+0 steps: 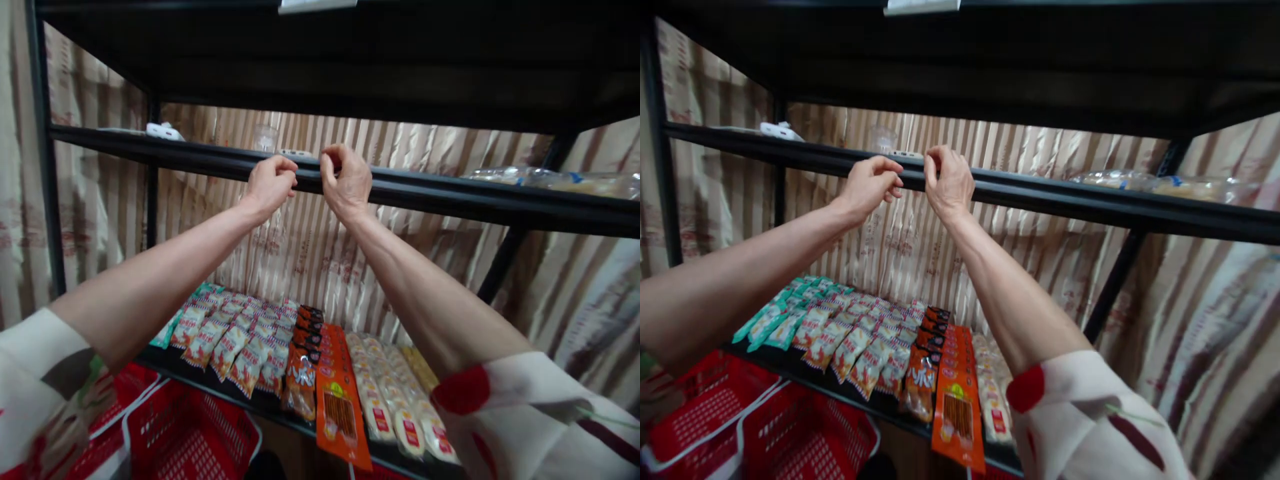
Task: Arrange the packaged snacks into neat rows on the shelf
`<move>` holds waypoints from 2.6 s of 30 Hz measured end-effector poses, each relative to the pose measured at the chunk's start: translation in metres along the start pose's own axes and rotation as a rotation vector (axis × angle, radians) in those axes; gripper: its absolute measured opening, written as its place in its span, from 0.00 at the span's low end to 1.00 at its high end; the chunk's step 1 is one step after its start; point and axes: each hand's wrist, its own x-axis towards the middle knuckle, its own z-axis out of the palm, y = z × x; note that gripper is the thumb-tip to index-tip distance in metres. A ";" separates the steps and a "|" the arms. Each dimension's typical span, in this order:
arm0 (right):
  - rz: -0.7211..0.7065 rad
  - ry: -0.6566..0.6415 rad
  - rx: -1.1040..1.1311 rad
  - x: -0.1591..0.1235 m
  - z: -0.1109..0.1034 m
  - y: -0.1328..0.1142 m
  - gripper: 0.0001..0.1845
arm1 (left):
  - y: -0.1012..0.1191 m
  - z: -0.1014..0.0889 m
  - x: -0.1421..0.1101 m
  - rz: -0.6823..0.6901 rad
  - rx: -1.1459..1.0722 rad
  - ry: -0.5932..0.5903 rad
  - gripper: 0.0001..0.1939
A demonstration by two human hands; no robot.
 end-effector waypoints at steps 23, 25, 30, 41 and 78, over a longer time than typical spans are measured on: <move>1.165 -1.029 -0.042 -0.439 0.027 -0.007 0.35 | -0.210 0.083 -0.352 -0.520 0.509 -1.072 0.33; 1.190 -0.964 0.034 -0.445 0.034 -0.005 0.34 | -0.212 0.094 -0.365 -0.549 0.480 -1.081 0.34; 1.188 -0.834 0.144 -0.455 0.039 0.001 0.28 | -0.221 0.110 -0.378 -0.568 0.431 -0.995 0.35; 1.156 -0.576 0.236 -0.474 0.045 0.020 0.30 | -0.228 0.124 -0.381 -0.509 0.386 -0.891 0.30; 1.035 -0.530 0.365 -0.534 0.061 0.012 0.39 | -0.274 0.119 -0.433 -0.320 0.531 -0.617 0.23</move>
